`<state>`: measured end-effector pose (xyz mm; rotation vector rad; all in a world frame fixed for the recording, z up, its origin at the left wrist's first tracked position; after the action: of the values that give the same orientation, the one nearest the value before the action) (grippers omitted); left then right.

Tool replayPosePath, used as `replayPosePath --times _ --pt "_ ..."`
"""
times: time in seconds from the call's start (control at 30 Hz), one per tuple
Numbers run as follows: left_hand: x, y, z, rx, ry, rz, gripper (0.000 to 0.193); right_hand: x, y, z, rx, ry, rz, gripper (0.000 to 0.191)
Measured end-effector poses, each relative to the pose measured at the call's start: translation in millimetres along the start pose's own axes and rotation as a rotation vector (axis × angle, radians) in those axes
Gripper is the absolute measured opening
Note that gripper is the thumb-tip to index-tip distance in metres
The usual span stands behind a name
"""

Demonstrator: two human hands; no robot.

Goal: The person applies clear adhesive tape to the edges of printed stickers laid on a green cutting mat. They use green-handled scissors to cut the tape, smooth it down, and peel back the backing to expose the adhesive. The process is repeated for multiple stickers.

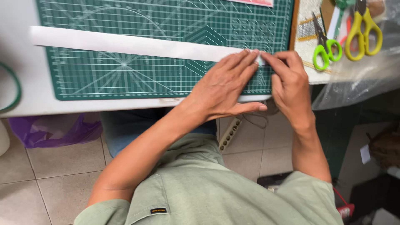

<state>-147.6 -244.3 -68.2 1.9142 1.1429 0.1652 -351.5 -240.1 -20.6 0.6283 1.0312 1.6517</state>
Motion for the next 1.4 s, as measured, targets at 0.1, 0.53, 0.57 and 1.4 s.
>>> replayPosePath --times 0.1,0.53,0.57,1.4 --pt "1.5 0.4 1.5 0.007 -0.004 -0.023 0.101 8.3 -5.9 3.8 0.109 0.076 -0.041 0.053" --pt "6.4 -11.4 7.3 -0.001 -0.038 -0.08 0.103 30.0 -34.0 -11.4 0.049 0.053 -0.117 0.054" --pt "5.6 -11.5 7.2 0.002 -0.042 -0.1 0.103 29.2 -34.1 -9.5 0.053 0.062 -0.125 0.053" --pt "90.2 106.6 73.9 -0.411 -0.057 -0.134 0.105 -0.8 -31.9 30.3 0.106 0.097 -0.178 0.029"
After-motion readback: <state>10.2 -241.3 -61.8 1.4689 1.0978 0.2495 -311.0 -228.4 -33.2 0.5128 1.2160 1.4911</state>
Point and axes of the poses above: each hand's wrist, its own x-axis away from the middle knuckle, its own y-axis out of the back of the hand, z = x × y, the point moved 1 cm from there along -x, towards the middle knuckle, and after that the axes turned 4 degrees about -x, right-handed, at the moved point
